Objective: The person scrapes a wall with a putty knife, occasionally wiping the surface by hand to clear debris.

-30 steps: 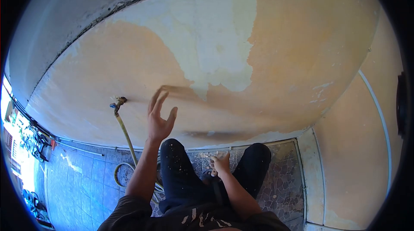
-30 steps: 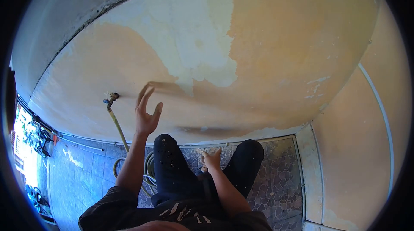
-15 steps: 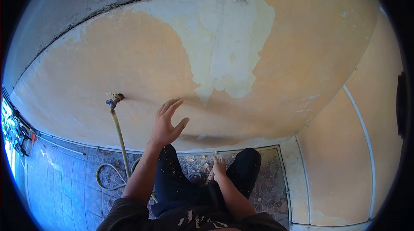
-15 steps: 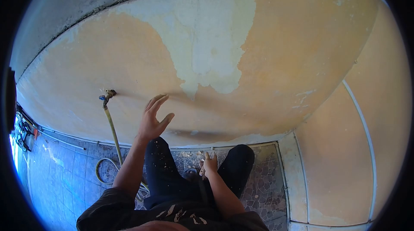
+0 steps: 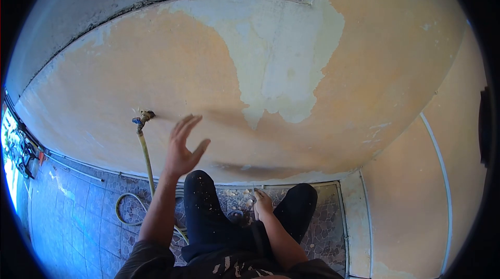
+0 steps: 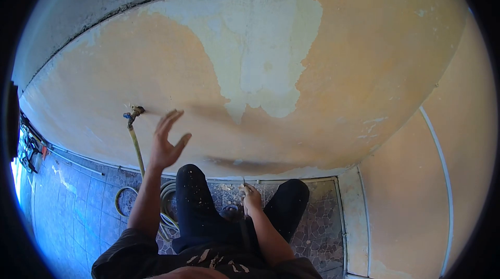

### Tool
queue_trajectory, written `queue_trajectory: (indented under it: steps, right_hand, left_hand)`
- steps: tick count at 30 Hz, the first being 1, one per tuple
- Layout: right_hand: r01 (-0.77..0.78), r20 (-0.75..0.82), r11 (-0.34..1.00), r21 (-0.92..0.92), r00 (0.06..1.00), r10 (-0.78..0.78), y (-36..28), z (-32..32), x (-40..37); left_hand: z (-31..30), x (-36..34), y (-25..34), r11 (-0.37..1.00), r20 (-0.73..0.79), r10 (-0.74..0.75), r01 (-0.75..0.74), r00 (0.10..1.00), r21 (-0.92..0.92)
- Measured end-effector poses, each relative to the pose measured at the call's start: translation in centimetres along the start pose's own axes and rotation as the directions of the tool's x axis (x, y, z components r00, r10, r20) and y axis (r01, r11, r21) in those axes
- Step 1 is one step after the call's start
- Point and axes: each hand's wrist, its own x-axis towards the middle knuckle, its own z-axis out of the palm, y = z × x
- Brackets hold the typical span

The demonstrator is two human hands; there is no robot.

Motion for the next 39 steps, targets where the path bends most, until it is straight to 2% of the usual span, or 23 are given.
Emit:
queue_trajectory:
  steps: [2,3,5,6,8,10,11,12,13,15,16,18,19,21,22,24,28,30,33,34,36,39]
  right_hand:
    - [0.096,-0.033,0.964,-0.247,0.994,-0.107,-0.9,-0.1,-0.7]
    - [0.095,-0.024,0.962,-0.256,0.994,-0.104,-1.2,-0.5,-0.1]
    - [-0.109,0.057,0.986,-0.126,0.992,0.117,-1.2,-2.2,1.6]
    - [-0.108,0.052,0.986,-0.126,0.992,0.115,-2.3,-2.4,1.2]
    - [-0.001,0.069,0.995,0.098,0.998,-0.006,-5.9,-2.6,0.2]
    - [0.139,0.065,0.941,0.307,0.984,-0.166,-12.0,-2.1,-1.8]
    - [0.282,0.050,0.933,0.226,0.953,-0.300,-15.9,-1.9,-3.2]
    - [0.342,0.038,0.929,0.142,0.936,-0.350,-20.0,-1.8,-4.9]
    - [0.463,-0.001,0.873,0.153,0.884,-0.468,-22.7,-1.5,-5.3]
    - [0.590,-0.074,0.806,0.051,0.807,-0.586,-29.0,-0.8,-7.9]
    - [0.594,-0.085,0.804,0.039,0.803,-0.589,-30.8,-0.9,-8.1]
    - [0.726,-0.101,0.680,0.106,0.688,-0.719,-33.8,-0.9,-8.2]
    - [0.731,-0.109,0.675,0.100,0.682,-0.723,-35.2,-0.5,-8.7]
    - [0.702,-0.092,0.710,0.054,0.712,-0.697,-37.3,0.5,-10.0]
    - [0.706,-0.097,0.706,0.043,0.707,-0.701,-38.0,0.9,-9.6]
    - [0.709,-0.149,0.693,0.132,0.705,-0.693,-38.9,1.7,-9.1]
    - [0.759,-0.200,0.645,0.086,0.647,-0.736,-39.8,2.5,-7.9]
    - [0.739,-0.256,0.671,0.057,0.661,-0.705,-39.9,2.8,-7.8]
    - [0.747,-0.316,0.659,0.091,0.649,-0.692,-40.9,3.6,-8.6]
    - [0.740,-0.316,0.667,0.085,0.655,-0.687,-41.3,3.6,-8.8]
    - [0.785,-0.301,0.616,0.064,0.604,-0.738,-42.2,3.4,-9.0]
    - [0.759,-0.320,0.648,0.056,0.629,-0.709,-40.3,3.8,-8.4]
  left_hand:
    - [-1.5,2.6,0.5,0.999,-0.082,0.047,-0.048,0.996,-0.011]
    - [-2.4,4.0,1.0,0.996,-0.117,0.083,-0.082,0.990,0.019]
    - [-3.9,6.7,2.0,0.987,-0.192,0.155,-0.144,0.969,0.072]
    - [-4.6,8.2,2.0,0.967,-0.228,0.247,-0.226,0.942,0.116]
    - [-5.9,11.2,2.7,0.919,-0.290,0.387,-0.340,0.875,0.200]
    - [-6.8,14.7,4.1,0.847,-0.355,0.526,-0.440,0.773,0.297]
    - [-7.2,16.9,4.7,0.798,-0.392,0.599,-0.485,0.698,0.357]
    - [-7.3,19.2,5.1,0.746,-0.423,0.664,-0.518,0.616,0.418]
    - [-7.1,21.6,5.3,0.752,-0.434,0.658,-0.521,0.615,0.403]
    - [-6.1,25.0,5.9,0.711,-0.565,0.697,-0.528,0.442,0.464]
    - [-5.5,25.2,6.4,0.718,-0.576,0.688,-0.530,0.441,0.451]
    - [-4.6,25.4,7.2,0.744,-0.576,0.656,-0.288,0.488,0.603]
    - [-4.4,25.0,7.2,0.747,-0.582,0.654,-0.293,0.484,0.596]
    - [-4.1,24.0,6.8,0.712,-0.502,0.654,-0.236,0.566,0.661]
    - [-3.9,24.1,6.5,0.720,-0.512,0.648,-0.236,0.564,0.652]
    - [-3.6,24.2,5.9,0.715,-0.520,0.662,-0.247,0.540,0.654]
    - [-3.4,24.0,6.3,0.757,-0.541,0.620,-0.253,0.568,0.602]
    - [-3.1,24.1,6.7,0.755,-0.580,0.633,-0.240,0.513,0.611]
    - [-3.3,24.3,6.0,0.734,-0.560,0.656,-0.254,0.505,0.630]
    - [-3.2,24.3,5.8,0.738,-0.558,0.650,-0.251,0.515,0.627]
    - [-3.1,24.7,5.5,0.723,-0.566,0.677,-0.282,0.471,0.630]
    - [-3.0,24.4,5.8,0.727,-0.574,0.659,-0.217,0.487,0.651]
